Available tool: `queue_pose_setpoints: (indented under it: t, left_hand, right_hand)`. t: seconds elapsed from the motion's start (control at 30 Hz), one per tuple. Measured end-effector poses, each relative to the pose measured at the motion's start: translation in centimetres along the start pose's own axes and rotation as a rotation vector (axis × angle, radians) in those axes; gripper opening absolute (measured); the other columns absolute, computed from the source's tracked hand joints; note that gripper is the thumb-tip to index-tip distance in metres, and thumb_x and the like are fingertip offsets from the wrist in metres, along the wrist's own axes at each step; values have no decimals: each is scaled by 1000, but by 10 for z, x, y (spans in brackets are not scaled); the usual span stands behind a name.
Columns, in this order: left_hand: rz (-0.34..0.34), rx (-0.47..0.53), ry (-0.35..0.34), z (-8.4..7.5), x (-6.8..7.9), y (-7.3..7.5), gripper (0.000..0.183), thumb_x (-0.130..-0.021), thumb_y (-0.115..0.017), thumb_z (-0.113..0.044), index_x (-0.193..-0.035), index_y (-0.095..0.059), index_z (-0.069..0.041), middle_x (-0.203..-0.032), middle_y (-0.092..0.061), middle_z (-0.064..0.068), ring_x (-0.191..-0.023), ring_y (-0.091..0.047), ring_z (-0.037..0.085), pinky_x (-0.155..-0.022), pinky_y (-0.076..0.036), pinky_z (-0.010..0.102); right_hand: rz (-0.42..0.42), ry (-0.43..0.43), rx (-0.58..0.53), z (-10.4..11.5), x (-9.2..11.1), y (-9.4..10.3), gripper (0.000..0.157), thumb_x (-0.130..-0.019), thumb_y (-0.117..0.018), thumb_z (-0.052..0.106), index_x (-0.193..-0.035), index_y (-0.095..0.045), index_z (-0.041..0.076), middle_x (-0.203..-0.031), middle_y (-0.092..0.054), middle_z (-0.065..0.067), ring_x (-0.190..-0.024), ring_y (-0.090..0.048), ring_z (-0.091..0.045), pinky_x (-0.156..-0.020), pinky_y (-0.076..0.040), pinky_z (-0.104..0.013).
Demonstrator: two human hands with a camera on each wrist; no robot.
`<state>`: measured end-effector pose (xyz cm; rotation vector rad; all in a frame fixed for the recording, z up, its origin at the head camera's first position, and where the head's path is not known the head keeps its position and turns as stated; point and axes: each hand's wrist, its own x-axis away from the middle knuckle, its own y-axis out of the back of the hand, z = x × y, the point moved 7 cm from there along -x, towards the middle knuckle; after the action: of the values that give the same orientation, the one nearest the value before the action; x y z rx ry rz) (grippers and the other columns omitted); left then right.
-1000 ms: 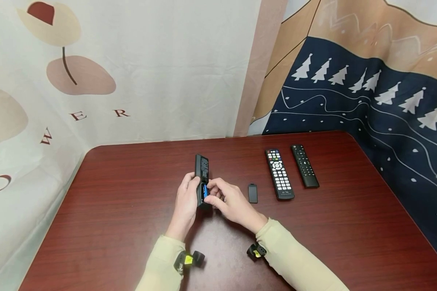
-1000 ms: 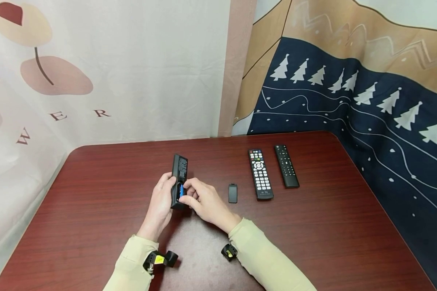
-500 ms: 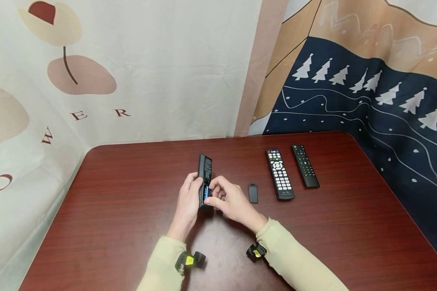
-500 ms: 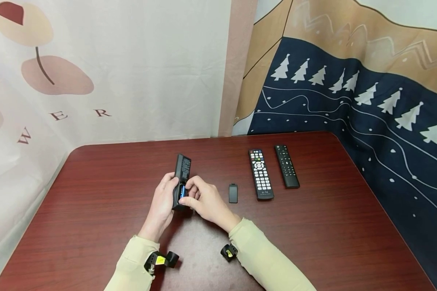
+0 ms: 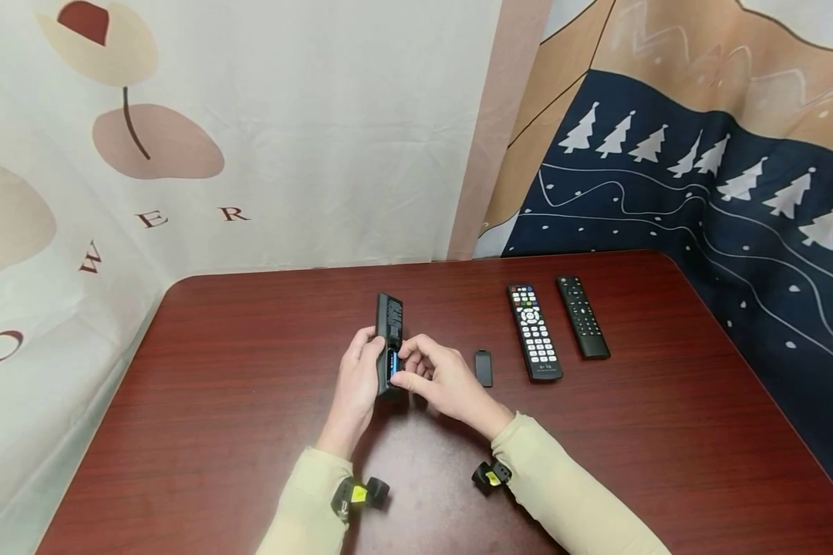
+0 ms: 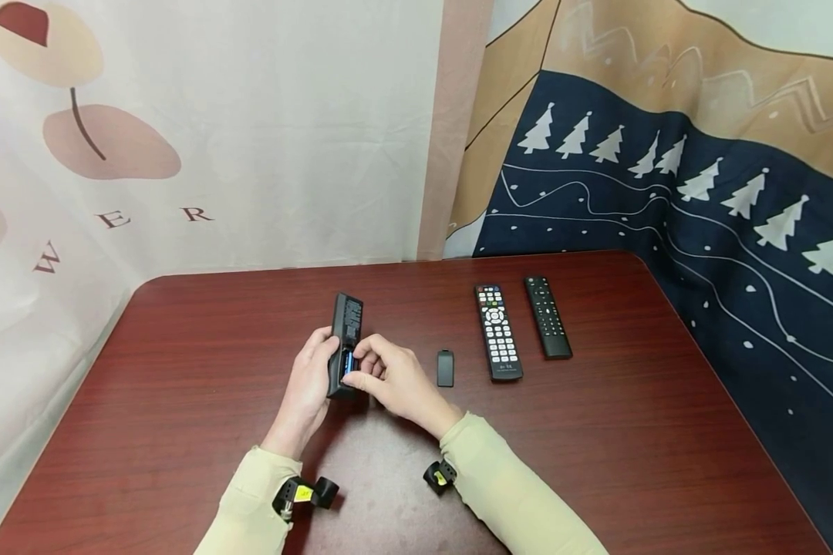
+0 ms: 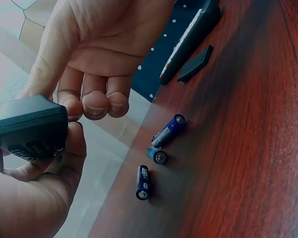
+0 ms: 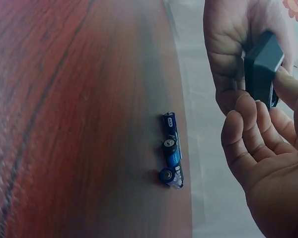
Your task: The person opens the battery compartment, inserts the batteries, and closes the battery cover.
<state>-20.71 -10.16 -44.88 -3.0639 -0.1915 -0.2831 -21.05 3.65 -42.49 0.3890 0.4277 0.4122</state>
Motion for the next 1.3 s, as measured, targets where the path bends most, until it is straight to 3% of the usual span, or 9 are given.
queue_pose_setpoints:
  t: [0.4,0.63,0.87,1.3]
  left_hand:
    - [19,80,0,1,-4,4,34,-107,-38,-16,-132,-54,1,-123,-65,32,-82,-66,16,-68,-57,29]
    - [23,118,22,1,-5,7,35,-108,-34,-17,-134,-53,-3,-124,-64,32,-79,-70,20,-71,-59,35]
    - [4,99,22,-1,-6,9,34,-109,-33,-18,-132,-53,-3,-124,-65,31,-78,-70,17,-68,-57,30]
    - [-5,105,23,-2,-6,13,34,-109,-32,-17,-132,-53,-3,-123,-66,30,-78,-70,18,-68,-58,31]
  right_hand:
    - [-69,75,47,0,-3,7,11,-96,-69,6,-106,-69,4,-92,-68,-4,-73,-62,-10,-66,-54,-25]
    - [-82,49,109,-4,-4,9,9,-95,-67,5,-104,-70,4,-93,-67,-4,-76,-64,-12,-69,-56,-26]
    - [-73,23,155,-7,-6,10,11,-97,-69,8,-106,-70,2,-92,-65,-4,-76,-64,-14,-69,-57,-28]
    - [-52,-13,222,-17,-7,10,14,-98,-69,9,-108,-70,-1,-93,-64,-4,-79,-63,-15,-69,-55,-26]
